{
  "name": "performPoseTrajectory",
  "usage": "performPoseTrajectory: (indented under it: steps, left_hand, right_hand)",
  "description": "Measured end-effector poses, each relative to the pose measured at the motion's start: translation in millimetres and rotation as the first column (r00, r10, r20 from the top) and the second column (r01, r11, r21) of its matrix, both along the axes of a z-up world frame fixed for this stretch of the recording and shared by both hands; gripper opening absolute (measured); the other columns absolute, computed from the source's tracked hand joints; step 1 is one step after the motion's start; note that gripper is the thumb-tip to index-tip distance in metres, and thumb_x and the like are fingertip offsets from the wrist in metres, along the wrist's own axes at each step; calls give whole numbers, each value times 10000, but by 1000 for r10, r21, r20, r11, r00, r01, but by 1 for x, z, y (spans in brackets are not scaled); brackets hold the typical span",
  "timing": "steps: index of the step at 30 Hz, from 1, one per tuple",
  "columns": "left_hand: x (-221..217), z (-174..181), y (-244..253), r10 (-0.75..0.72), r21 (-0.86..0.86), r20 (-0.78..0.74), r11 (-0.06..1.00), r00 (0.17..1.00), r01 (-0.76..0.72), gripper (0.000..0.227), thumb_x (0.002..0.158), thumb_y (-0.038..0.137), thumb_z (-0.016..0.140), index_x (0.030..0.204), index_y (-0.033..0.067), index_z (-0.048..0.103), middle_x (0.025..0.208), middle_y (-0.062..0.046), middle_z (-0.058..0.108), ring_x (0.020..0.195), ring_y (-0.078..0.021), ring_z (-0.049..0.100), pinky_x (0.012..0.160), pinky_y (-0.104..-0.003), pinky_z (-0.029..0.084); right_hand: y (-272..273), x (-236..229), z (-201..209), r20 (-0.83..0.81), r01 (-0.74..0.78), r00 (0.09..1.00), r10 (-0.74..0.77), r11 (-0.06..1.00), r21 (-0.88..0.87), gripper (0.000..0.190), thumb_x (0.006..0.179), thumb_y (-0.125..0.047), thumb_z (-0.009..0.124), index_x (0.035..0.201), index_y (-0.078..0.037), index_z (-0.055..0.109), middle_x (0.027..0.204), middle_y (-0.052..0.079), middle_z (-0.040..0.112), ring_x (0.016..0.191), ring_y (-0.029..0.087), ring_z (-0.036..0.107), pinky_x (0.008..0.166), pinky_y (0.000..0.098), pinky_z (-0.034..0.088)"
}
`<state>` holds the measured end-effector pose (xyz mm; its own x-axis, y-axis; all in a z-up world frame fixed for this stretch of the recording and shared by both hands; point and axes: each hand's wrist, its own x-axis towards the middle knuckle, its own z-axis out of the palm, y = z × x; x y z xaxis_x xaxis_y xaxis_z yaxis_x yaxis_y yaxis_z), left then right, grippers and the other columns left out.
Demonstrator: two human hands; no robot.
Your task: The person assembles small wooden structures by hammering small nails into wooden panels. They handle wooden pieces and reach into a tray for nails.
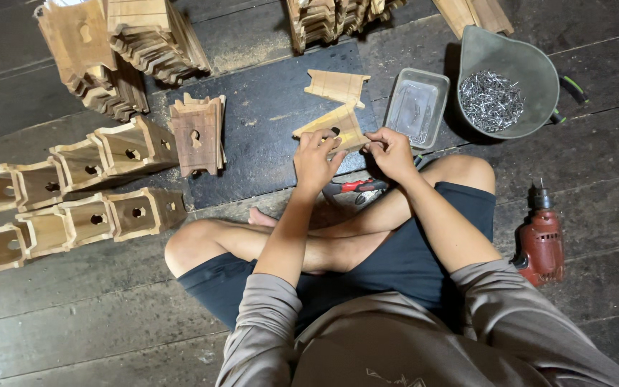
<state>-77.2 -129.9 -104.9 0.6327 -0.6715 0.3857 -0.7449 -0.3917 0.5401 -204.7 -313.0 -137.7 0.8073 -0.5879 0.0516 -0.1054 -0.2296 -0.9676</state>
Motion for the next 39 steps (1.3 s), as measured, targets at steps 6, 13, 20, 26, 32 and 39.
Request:
performPoseTrajectory:
  steps: [6,13,20,26,32,39]
  left_hand:
    - [-1,-2,-2,14,3,31,1000,999,-14,262,755,379,831,979,289,729,1082,126,648,999,-179,578,798,-363,549]
    - [-4,0,0,0,9,56,1000,998,-1,266,771,392,814,995,277,727,1103,114,645,1001,-194,573,798,-382,542]
    - [-3,-6,0,-13,3,65,1000,998,13,258,774,385,812,996,283,729,1102,107,644,996,-205,572,799,-378,535]
    - [-6,-6,-1,-4,-12,86,1000,996,5,252,768,385,811,982,281,729,1090,101,654,994,-209,581,797,-377,533]
    - [-4,-7,1,-2,-11,96,1000,995,3,251,776,391,804,986,283,720,1088,112,646,995,-207,576,796,-377,533]
    - [-4,-14,-1,2,-37,107,999,994,2,249,766,384,814,972,284,716,1086,105,651,1003,-214,578,793,-379,534]
  right_hand:
    - [2,0,-2,-9,12,1000,-12,1000,-20,238,879,72,719,1092,-29,753,953,175,777,802,115,705,700,299,559]
    - [-5,-4,-5,-41,4,999,-3,1000,7,288,854,66,697,1115,-42,755,954,174,773,820,125,695,724,263,553]
    - [-68,-11,39,-198,22,971,-131,880,-475,252,857,-47,733,1094,-97,802,984,166,772,939,359,739,786,409,602]
    - [-113,-2,1,-636,-265,725,-265,745,-612,475,783,-155,792,1254,-106,754,1153,224,682,1057,425,686,857,511,607]
    - [-107,4,-34,-600,-327,691,-404,565,-758,268,853,-64,660,1091,-40,782,989,215,695,937,412,710,746,476,640]
    - [-103,1,-5,-553,26,750,-363,851,-524,219,895,-120,668,1098,-152,746,995,219,744,996,476,712,824,561,602]
